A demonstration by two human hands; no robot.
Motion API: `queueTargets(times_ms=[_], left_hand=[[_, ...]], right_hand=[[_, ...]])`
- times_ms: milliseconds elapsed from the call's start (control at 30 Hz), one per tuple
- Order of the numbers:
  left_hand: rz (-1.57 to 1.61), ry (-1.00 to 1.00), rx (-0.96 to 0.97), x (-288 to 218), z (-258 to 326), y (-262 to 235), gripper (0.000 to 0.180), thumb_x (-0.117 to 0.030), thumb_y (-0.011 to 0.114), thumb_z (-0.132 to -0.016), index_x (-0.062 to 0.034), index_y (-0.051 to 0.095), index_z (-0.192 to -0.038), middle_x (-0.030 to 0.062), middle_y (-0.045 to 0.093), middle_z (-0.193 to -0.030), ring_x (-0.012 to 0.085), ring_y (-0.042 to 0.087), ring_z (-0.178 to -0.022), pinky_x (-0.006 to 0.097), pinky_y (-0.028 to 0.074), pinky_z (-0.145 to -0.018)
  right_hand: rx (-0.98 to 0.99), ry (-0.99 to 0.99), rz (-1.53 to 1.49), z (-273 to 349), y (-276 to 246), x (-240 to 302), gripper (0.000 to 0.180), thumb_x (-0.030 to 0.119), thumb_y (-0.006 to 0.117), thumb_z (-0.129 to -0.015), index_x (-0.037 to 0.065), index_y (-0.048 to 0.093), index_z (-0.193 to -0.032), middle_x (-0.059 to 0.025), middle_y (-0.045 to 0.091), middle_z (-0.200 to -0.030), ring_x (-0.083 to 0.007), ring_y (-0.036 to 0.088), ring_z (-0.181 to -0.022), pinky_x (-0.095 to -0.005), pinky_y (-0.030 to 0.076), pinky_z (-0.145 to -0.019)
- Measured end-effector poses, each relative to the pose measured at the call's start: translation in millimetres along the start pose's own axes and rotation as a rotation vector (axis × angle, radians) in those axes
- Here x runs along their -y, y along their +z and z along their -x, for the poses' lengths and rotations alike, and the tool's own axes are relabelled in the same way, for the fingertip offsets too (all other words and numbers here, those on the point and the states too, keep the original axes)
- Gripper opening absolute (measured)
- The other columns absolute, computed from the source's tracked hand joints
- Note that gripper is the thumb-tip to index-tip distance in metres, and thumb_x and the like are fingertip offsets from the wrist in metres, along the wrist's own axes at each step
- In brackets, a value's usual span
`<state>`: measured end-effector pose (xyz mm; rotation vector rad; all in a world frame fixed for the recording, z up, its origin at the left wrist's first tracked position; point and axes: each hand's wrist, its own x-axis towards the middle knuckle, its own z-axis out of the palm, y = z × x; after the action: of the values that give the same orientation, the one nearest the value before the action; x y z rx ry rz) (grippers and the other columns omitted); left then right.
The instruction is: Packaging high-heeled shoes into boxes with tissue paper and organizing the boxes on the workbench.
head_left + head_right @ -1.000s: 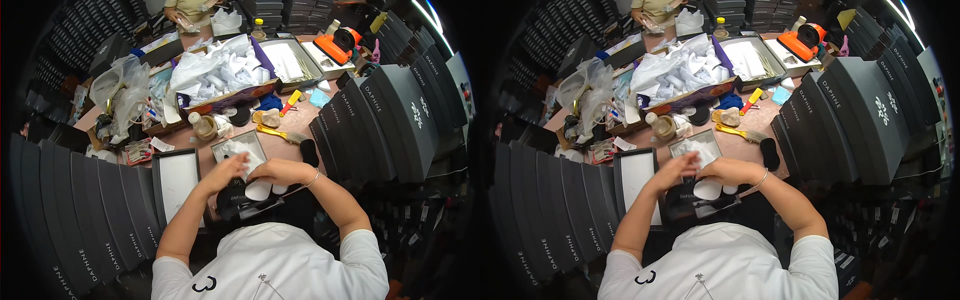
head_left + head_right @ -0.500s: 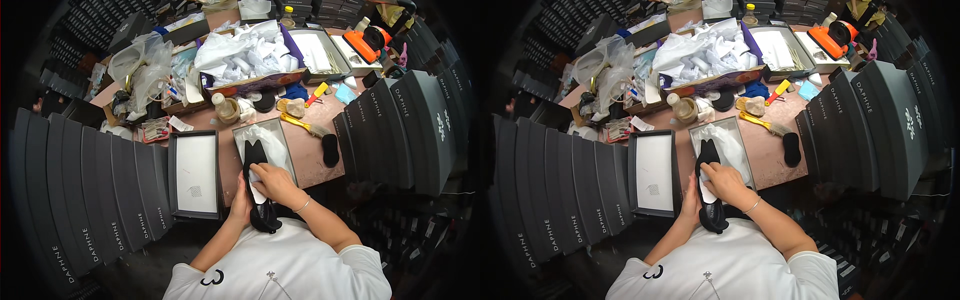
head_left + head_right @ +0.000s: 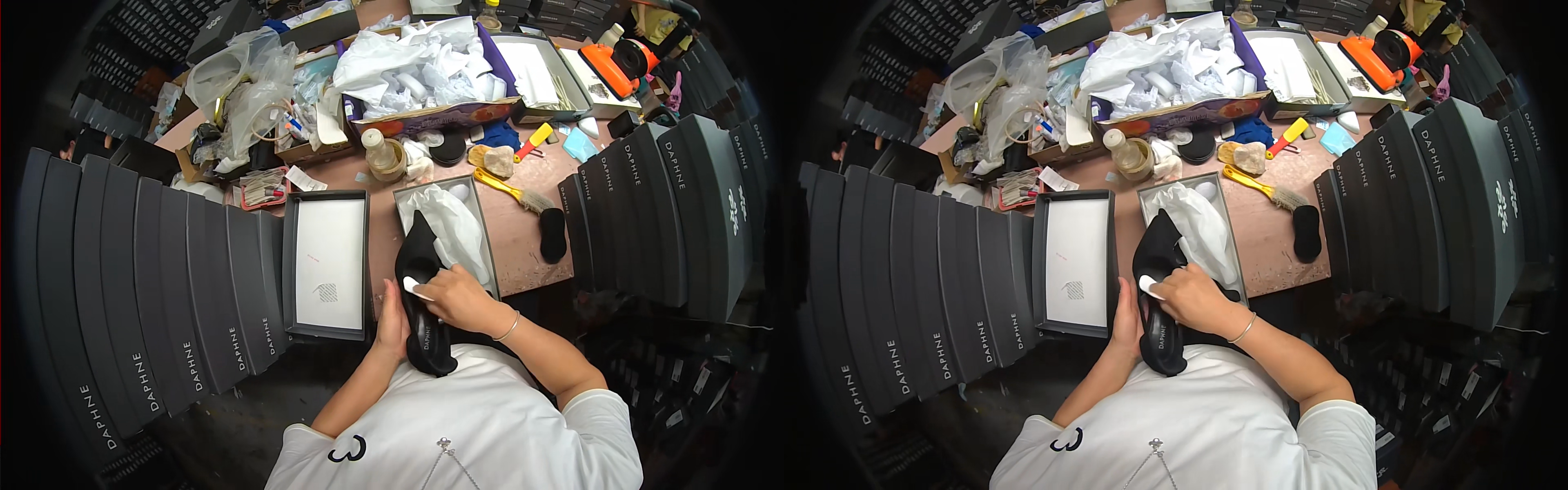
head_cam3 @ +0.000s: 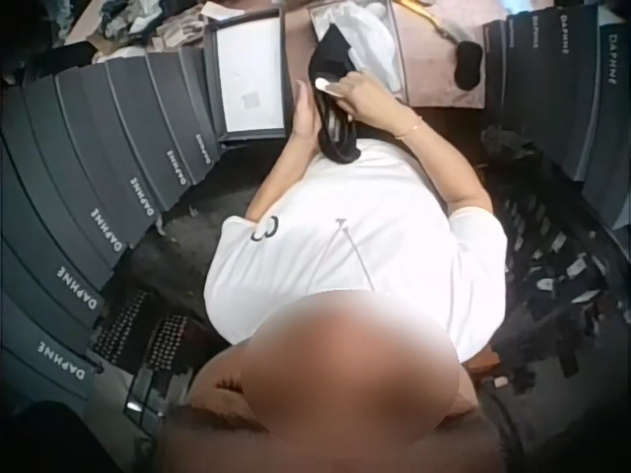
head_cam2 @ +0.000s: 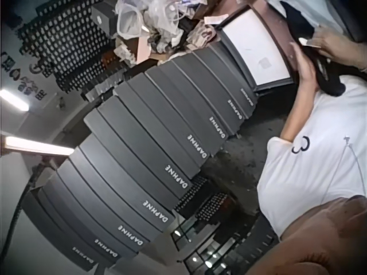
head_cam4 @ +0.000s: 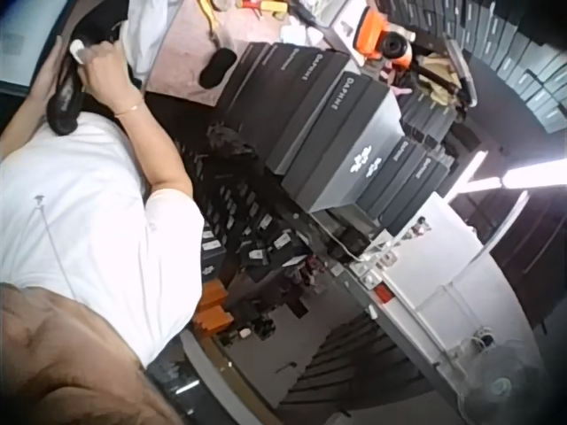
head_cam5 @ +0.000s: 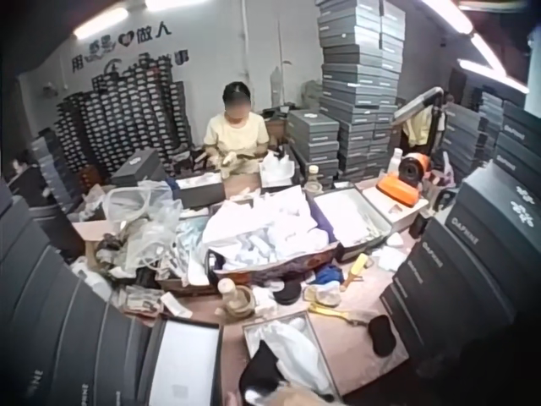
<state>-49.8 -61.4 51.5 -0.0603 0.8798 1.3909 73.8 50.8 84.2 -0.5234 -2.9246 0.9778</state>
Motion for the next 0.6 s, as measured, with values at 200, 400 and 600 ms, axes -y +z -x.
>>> queueTargets(times_ms=[200, 400, 600], left_hand=[[0.115, -0.036, 0.023, -6, 1, 12, 0.070, -0.063, 0.025, -0.096, -0.0052, 0.039, -0.135, 0.0116, 0.056, -0.121, 0.0221, 0.057, -0.111, 0.036, 0.050, -0.092], [0.044, 0.049, -0.025, 8, -4, 9, 0.074, -0.068, 0.026, -0.093, -0.0068, 0.040, -0.133, 0.0112, 0.057, -0.118, 0.0198, 0.063, -0.104, 0.033, 0.058, -0.080], [-0.202, 0.219, -0.066, 5, 3, 27, 0.087, -0.067, 0.023, -0.094, -0.0014, 0.009, -0.149, 0.0122, 0.017, -0.154, 0.0205, 0.015, -0.142, 0.035, 0.011, -0.116]], right_hand=[[-0.084, 0.290, -1.172, 10, -10, -17, 0.031, 0.014, 0.067, -0.088, -0.001, 0.053, -0.110, -0.0057, 0.063, -0.081, -0.0105, 0.059, -0.077, -0.0277, 0.048, -0.066], [-0.396, 0.266, -0.426, 8, -20, 12, 0.036, 0.010, 0.071, -0.080, 0.001, 0.055, -0.111, -0.0205, 0.064, -0.091, -0.0336, 0.063, -0.074, -0.0344, 0.050, -0.066], [-0.263, 0.218, 0.060, -8, 12, 23, 0.029, 0.005, 0.061, -0.080, 0.007, 0.050, -0.106, -0.0112, 0.059, -0.076, -0.0315, 0.063, -0.069, -0.0410, 0.050, -0.058]])
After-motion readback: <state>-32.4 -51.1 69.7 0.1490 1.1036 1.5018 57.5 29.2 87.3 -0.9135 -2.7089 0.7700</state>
